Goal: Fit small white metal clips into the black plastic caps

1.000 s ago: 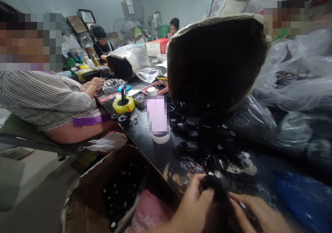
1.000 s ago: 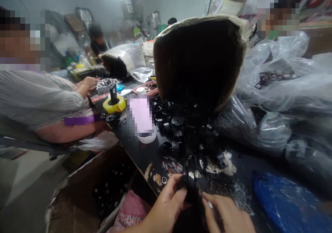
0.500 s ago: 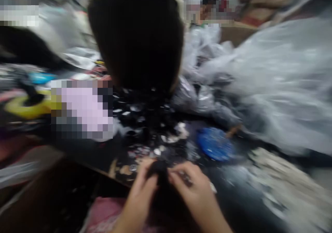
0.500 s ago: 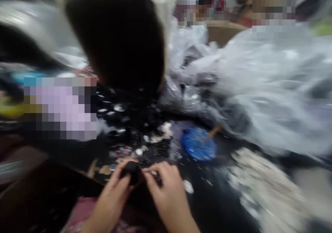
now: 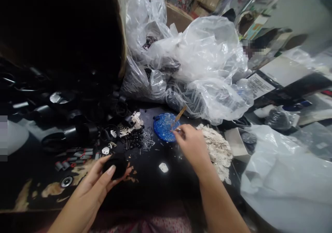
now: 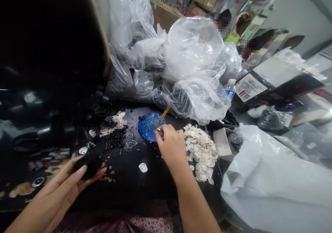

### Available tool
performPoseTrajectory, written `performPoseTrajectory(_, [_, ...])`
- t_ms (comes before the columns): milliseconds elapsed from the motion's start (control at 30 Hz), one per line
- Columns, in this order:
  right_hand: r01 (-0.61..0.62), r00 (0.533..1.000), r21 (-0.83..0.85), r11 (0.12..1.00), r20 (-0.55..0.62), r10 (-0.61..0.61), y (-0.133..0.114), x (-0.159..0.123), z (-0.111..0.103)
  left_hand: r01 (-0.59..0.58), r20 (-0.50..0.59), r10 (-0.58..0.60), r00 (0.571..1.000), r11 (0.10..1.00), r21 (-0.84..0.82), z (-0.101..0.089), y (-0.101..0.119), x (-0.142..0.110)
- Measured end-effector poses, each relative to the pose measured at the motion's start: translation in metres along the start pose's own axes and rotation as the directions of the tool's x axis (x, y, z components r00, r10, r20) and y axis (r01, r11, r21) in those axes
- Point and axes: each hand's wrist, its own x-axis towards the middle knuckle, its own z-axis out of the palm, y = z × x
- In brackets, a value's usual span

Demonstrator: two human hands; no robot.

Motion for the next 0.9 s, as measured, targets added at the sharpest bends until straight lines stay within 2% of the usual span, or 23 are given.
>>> performPoseTrajectory(233, [0.067, 0.996, -0.158, 0.985, 0.067, -0.057, -0.006, 0.01, 0.012, -0.004, 0.011, 0.004, 1.0, 1.0, -0.027, -0.003, -0.003, 0.002])
performPoseTrajectory(467, [0.046, 0.998, -0.086, 0.995, 0.051, -0.042, -0.006, 0.01, 0.012, -0.021, -0.004, 0.021, 1.0, 0.999, -0.025, -0.003, -0.005, 0.002])
performPoseTrajectory(600, [-0.014, 1.0, 0.089, 0.996, 0.009, 0.014, -0.006, 0.001, 0.004, -0.002, -0.008, 0.001, 1.0, 0.999, -0.045, -0.001, -0.005, -0.003])
performPoseTrajectory(700, [-0.055, 0.998, 0.264, 0.963, 0.007, 0.056, -0.018, -0.013, -0.001, 0.04, 0.01, -0.039, 0.999, 0.99, -0.132, 0.008, -0.001, -0.01])
performPoseTrajectory(767, [-0.12, 0.993, 0.433, 0.894, 0.059, 0.104, -0.033, -0.025, -0.002, 0.107, 0.069, -0.096, 0.993, 0.976, -0.192, 0.016, 0.002, -0.013])
performPoseTrajectory(833, [-0.208, 0.978, 0.607, 0.767, 0.153, 0.144, -0.05, -0.035, -0.002, 0.18, 0.147, -0.148, 0.978, 0.956, -0.233, 0.021, 0.005, -0.015])
performPoseTrajectory(900, [-0.266, 0.962, 0.708, 0.654, 0.241, 0.13, -0.064, -0.043, -0.001, 0.231, 0.218, -0.173, 0.96, 0.933, -0.277, 0.023, 0.007, -0.015])
